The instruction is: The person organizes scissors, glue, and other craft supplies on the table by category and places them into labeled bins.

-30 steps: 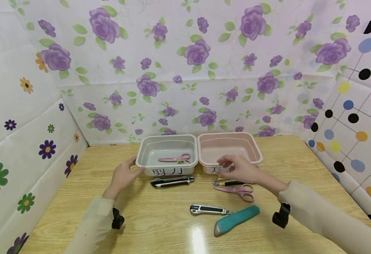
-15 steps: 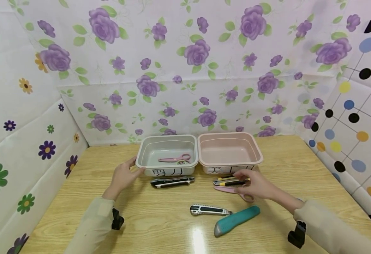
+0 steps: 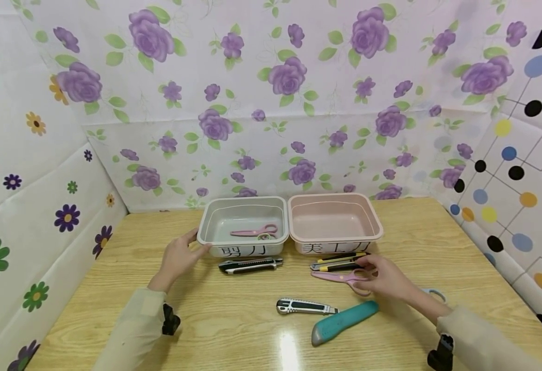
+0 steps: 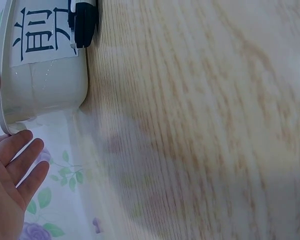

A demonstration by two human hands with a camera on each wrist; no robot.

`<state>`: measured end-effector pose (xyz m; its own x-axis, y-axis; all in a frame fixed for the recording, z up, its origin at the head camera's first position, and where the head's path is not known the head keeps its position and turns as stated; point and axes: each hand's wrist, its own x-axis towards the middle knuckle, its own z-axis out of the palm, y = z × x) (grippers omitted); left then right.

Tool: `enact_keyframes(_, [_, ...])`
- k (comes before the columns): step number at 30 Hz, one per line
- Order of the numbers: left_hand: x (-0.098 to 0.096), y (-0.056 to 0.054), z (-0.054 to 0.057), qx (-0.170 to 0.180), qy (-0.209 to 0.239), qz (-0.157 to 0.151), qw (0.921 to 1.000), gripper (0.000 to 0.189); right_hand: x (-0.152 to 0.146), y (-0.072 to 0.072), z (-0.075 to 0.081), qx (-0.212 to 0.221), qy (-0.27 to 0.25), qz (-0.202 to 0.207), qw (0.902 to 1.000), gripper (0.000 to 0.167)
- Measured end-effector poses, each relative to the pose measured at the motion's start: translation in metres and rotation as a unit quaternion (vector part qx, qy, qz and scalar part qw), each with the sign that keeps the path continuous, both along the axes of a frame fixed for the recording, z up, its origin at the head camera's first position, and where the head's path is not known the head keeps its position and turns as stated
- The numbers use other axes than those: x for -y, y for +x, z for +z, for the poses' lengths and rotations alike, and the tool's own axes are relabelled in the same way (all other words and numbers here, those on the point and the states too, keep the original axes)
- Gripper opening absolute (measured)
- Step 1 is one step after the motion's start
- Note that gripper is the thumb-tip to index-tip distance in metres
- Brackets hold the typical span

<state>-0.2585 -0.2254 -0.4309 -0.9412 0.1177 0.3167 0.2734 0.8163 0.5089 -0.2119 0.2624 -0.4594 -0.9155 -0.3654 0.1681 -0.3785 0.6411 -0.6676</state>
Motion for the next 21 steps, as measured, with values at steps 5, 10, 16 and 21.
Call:
enact_keyframes(5, [0.000, 0.000, 0.000, 0.001, -0.004, 0.003, 1.0000, 0.064, 0.001, 0.004, -0.004, -0.019, 0.007, -0.012, 0.9997, 0.049])
enact_keyframes(10, [0.000, -0.001, -0.001, 0.005, -0.003, 0.004, 1.0000, 0.064, 0.002, 0.006, -0.008, -0.029, 0.012, -0.023, 0.9992, 0.048])
enact_keyframes(16, [0.000, -0.001, -0.002, 0.004, -0.003, 0.003, 1.0000, 0.064, 0.002, 0.008, -0.011, -0.030, 0.016, -0.034, 0.9988, 0.051])
enact_keyframes(21, [0.000, -0.001, -0.002, 0.002, 0.001, 0.002, 1.0000, 0.064, 0.002, 0.009, -0.013, -0.020, 0.012, -0.042, 0.9988, 0.051])
